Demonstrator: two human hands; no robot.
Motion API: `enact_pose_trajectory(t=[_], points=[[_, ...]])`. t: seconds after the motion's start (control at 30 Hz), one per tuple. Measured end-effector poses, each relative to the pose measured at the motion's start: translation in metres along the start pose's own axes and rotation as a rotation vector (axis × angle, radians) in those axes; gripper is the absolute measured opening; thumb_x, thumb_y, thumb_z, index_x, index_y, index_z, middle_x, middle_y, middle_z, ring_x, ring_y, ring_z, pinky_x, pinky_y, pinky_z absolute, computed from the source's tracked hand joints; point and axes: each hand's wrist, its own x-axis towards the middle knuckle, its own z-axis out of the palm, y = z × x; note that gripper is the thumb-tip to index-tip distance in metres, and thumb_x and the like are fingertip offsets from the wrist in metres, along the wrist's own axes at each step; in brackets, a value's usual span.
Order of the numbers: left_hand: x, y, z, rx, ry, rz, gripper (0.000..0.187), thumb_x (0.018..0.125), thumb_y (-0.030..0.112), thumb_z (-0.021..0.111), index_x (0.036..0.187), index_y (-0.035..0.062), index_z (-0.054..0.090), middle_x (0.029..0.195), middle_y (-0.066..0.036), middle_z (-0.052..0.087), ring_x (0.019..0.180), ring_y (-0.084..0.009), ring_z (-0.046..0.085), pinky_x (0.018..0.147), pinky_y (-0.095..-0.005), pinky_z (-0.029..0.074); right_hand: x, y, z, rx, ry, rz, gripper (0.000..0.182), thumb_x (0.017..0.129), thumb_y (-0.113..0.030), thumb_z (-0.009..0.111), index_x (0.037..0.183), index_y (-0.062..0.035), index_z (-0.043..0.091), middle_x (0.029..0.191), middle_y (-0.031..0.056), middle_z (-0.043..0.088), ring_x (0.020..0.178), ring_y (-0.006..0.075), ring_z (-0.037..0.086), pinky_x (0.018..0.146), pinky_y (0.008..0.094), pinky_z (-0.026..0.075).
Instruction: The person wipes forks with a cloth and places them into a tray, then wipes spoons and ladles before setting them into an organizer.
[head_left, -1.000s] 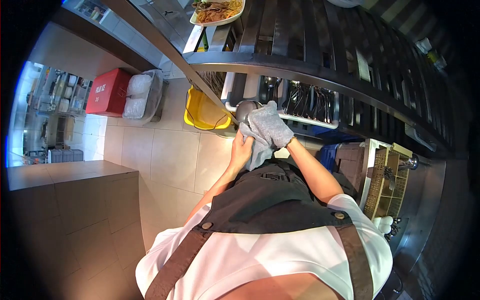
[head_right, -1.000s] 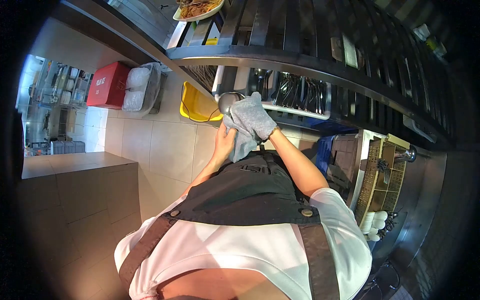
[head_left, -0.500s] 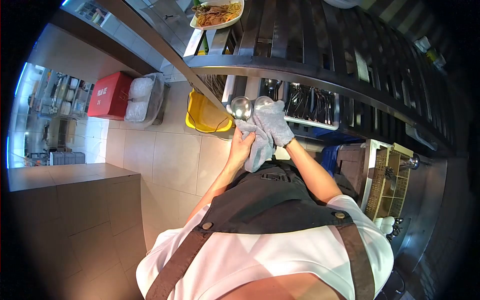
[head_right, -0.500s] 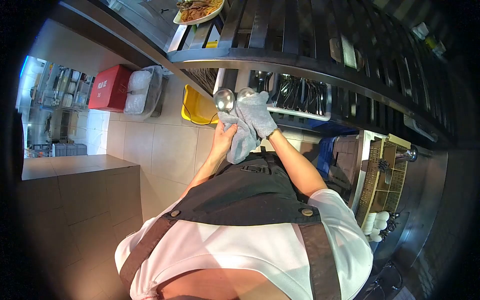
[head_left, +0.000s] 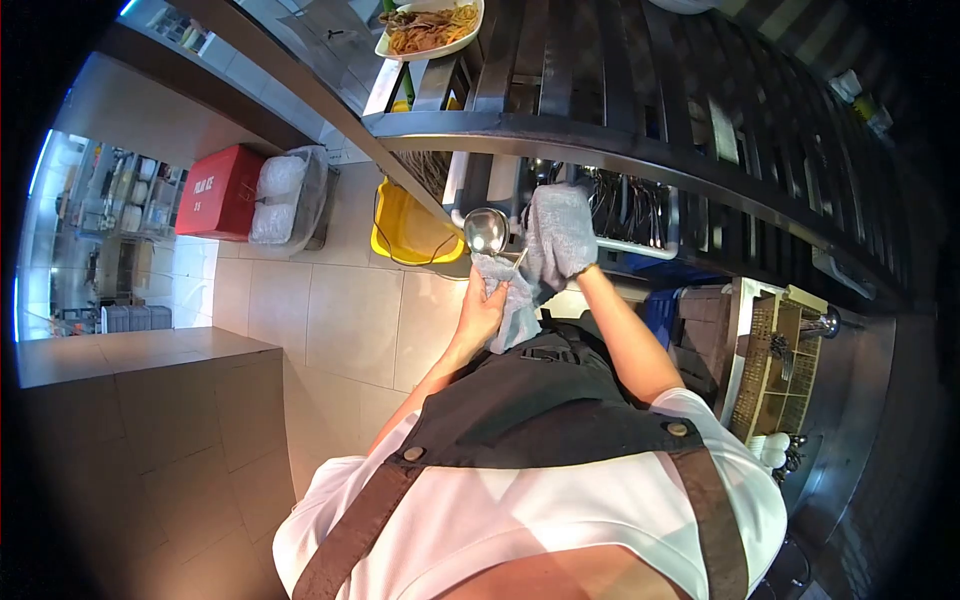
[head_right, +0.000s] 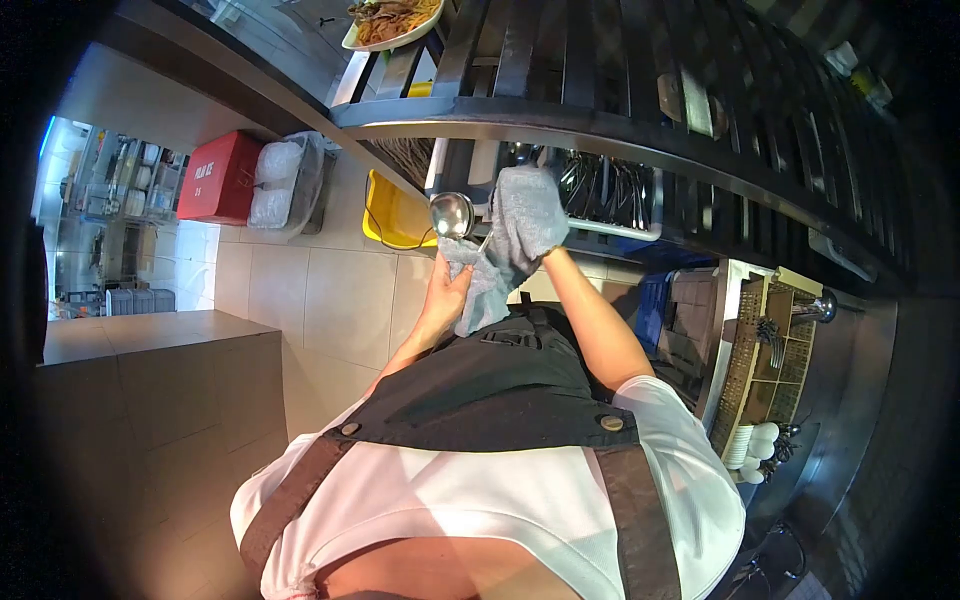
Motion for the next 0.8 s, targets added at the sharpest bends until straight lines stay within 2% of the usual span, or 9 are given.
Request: enact_pose_trajectory(t=[0.1,0.17,0.37,0.47,0.53,0.6,0.63,0.73,0.8], points=[[0.008,0.006,0.002,-0.057,0.005,0.003,0.045,0.088,-0.003,0.050,0.131,0.0006,0.037,0.120,-0.011,0.051,0.111,-0.0178,0.048,0.097,-0.0295,0.037,0.000,-0.029,-0.029,0.140,-0.065,0.198,0.015,0.072,-0.019,0.058,0.076,-0.0065,0.065,0.074,0.0152,0.064,0.061,0.0262,0.062,0.055,0.0407,0.046],[0.012,0.006,0.004,-0.062,0.046,0.004,0.040,0.088,-0.001,0.051,0.127,0.0007,0.041,0.117,-0.010,0.053,0.109,-0.0176,0.049,0.095,-0.0291,0.038,-0.010,-0.036,0.040,0.136,-0.086,0.143,0.014,0.071,-0.019,0.059,0.073,-0.0071,0.065,0.071,0.0140,0.064,0.059,0.0256,0.062,0.053,0.0410,0.045],[0.009,-0.003,0.001,-0.208,0.029,-0.136,0.029,0.088,0.004,0.056,0.117,0.0013,0.051,0.105,-0.005,0.059,0.100,-0.0144,0.055,0.088,-0.0270,0.042,-0.012,-0.019,0.034,0.265,-0.199,0.097,0.016,0.072,-0.024,0.061,0.065,-0.0103,0.067,0.058,0.0085,0.060,0.057,0.0259,0.063,0.051,0.0401,0.044],[0.014,0.001,0.005,-0.132,0.046,-0.062,0.028,0.089,0.005,0.056,0.116,0.0021,0.052,0.102,-0.003,0.060,0.095,-0.0121,0.055,0.086,-0.0263,0.043,-0.027,-0.047,0.023,0.276,-0.064,0.057,0.023,0.072,-0.028,0.061,0.063,-0.0074,0.066,0.057,0.0123,0.058,0.057,0.0283,0.062,0.051,0.0411,0.044],[0.016,-0.005,0.004,-0.072,0.077,0.015,0.026,0.089,0.006,0.056,0.115,0.0025,0.053,0.102,-0.003,0.060,0.094,-0.0112,0.055,0.085,-0.0259,0.043,-0.042,-0.046,0.083,0.251,0.109,0.029,0.028,0.070,-0.034,0.064,0.060,-0.0085,0.066,0.055,0.0111,0.058,0.056,0.0280,0.062,0.049,0.0405,0.045],[0.015,-0.016,0.000,-0.163,0.099,-0.115,0.023,0.088,0.006,0.056,0.110,0.0021,0.056,0.101,-0.003,0.061,0.092,-0.0111,0.054,0.084,-0.0255,0.042,-0.035,-0.034,0.061,0.150,-0.062,-0.147,0.025,0.070,-0.032,0.063,0.062,-0.0079,0.066,0.056,0.0122,0.059,0.058,0.0293,0.062,0.051,0.0417,0.045],[0.015,-0.022,-0.002,-0.160,0.098,-0.115,0.023,0.088,0.006,0.056,0.110,0.0021,0.056,0.101,-0.003,0.061,0.092,-0.0111,0.054,0.084,-0.0255,0.042,-0.024,-0.032,0.080,0.148,-0.243,-0.035,0.021,0.066,-0.028,0.065,0.063,-0.0068,0.066,0.057,0.0149,0.058,0.058,0.0314,0.062,0.051,0.0422,0.045],[0.014,-0.012,0.000,-0.312,0.147,-0.172,0.017,0.086,0.006,0.057,0.102,0.0014,0.061,0.095,-0.002,0.062,0.088,-0.0104,0.054,0.080,-0.0243,0.042,-0.003,0.005,0.101,0.401,-0.158,-0.001,0.020,0.064,-0.025,0.065,0.063,-0.0050,0.065,0.058,0.0173,0.058,0.058,0.0335,0.061,0.052,0.0434,0.045],[0.020,-0.013,-0.008,-0.194,0.151,-0.155,0.014,0.084,0.007,0.060,0.097,0.0008,0.063,0.089,-0.002,0.063,0.083,-0.0093,0.055,0.077,-0.0237,0.043,0.005,0.005,0.053,0.323,-0.274,-0.011,0.021,0.065,-0.024,0.064,0.063,-0.0033,0.064,0.061,0.0194,0.057,0.060,0.0349,0.061,0.054,0.0436,0.046]])
